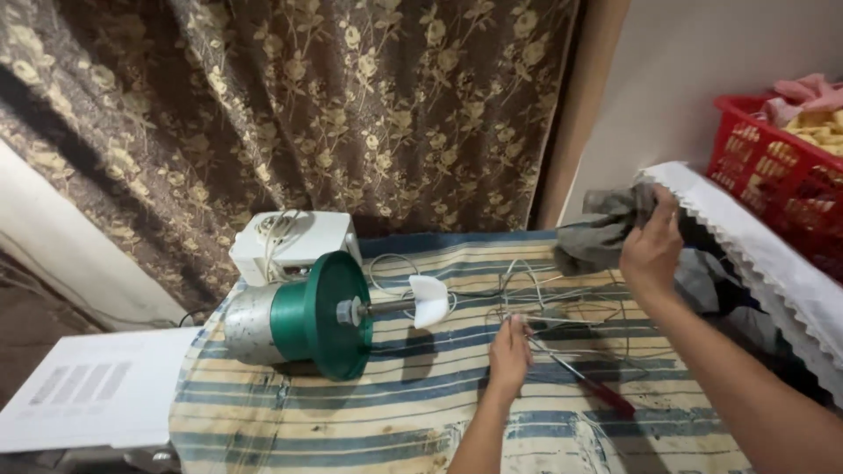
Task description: Repairing and reassembling an electric fan using a screwdriver.
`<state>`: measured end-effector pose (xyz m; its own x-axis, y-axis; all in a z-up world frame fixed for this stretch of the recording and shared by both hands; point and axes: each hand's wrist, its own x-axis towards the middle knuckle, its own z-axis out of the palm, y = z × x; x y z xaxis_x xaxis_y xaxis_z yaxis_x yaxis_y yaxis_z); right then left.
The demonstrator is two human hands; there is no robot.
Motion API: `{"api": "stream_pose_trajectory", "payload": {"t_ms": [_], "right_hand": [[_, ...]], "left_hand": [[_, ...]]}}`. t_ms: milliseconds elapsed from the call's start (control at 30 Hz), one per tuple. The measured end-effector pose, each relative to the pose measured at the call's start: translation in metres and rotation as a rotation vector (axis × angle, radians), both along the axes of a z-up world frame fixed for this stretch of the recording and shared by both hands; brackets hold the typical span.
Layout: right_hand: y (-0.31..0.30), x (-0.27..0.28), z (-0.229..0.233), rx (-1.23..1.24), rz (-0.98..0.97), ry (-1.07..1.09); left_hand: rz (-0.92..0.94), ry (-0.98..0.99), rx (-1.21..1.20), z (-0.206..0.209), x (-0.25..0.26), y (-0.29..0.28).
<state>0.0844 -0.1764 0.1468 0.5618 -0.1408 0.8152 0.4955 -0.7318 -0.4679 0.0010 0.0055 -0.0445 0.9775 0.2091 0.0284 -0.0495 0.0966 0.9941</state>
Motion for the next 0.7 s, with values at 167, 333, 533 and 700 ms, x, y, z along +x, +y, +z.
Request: {"api": "stream_pose_trajectory", "payload": {"t_ms": [167,333,533,700], "right_hand": [[-0.012,0.004,-0.036,-0.526,-0.036,0.142],[-0.023,0.019,-0.051,-0.541,-0.028,0.635],[-0.025,0.021,-0.054,-0.537,-0.053,0.645],[0.003,0.003,-0.050,-0.471,-0.050,0.313]], "left_hand": [[0.052,0.000,0.057,0.004,0.013,-0.004],[0.226,-0.324,0.291,-0.025,0.030,-0.005],[0.112,-0.029,0.184,0.008,0.006,-0.003],[0.005,0.051,0.032,0.004,0.018,0.000]]}}
